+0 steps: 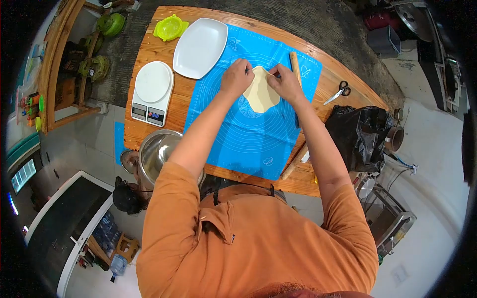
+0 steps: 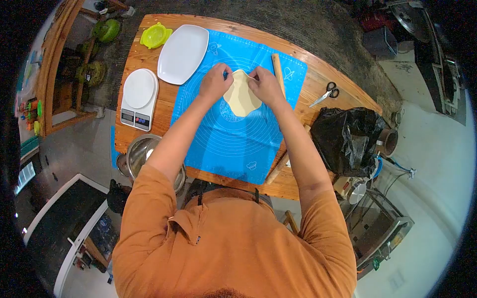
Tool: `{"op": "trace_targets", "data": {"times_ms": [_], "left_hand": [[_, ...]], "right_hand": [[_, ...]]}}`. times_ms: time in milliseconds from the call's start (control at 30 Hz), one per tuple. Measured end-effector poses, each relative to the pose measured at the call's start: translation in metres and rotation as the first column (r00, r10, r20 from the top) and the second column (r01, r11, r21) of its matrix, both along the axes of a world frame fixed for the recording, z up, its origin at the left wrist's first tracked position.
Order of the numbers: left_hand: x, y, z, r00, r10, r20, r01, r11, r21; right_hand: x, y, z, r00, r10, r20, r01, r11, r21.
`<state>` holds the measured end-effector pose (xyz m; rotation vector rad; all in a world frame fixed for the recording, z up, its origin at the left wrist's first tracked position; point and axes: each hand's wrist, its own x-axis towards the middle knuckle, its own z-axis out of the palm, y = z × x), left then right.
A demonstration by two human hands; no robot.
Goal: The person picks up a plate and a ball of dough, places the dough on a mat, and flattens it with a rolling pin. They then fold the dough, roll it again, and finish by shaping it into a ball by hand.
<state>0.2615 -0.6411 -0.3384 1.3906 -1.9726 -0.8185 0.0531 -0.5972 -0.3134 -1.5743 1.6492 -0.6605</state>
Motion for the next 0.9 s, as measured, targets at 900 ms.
{"op": "trace_targets", "data": {"times_ms": [900], "left_hand": [[0.013, -0.015, 0.011, 0.979, -0.202, 0.014, 0.191, 0.944, 0.27]], "right_hand": [[0.013, -0.014, -0.005, 0.996, 0.085, -0.031, -0.087, 0.995, -0.057]]}}
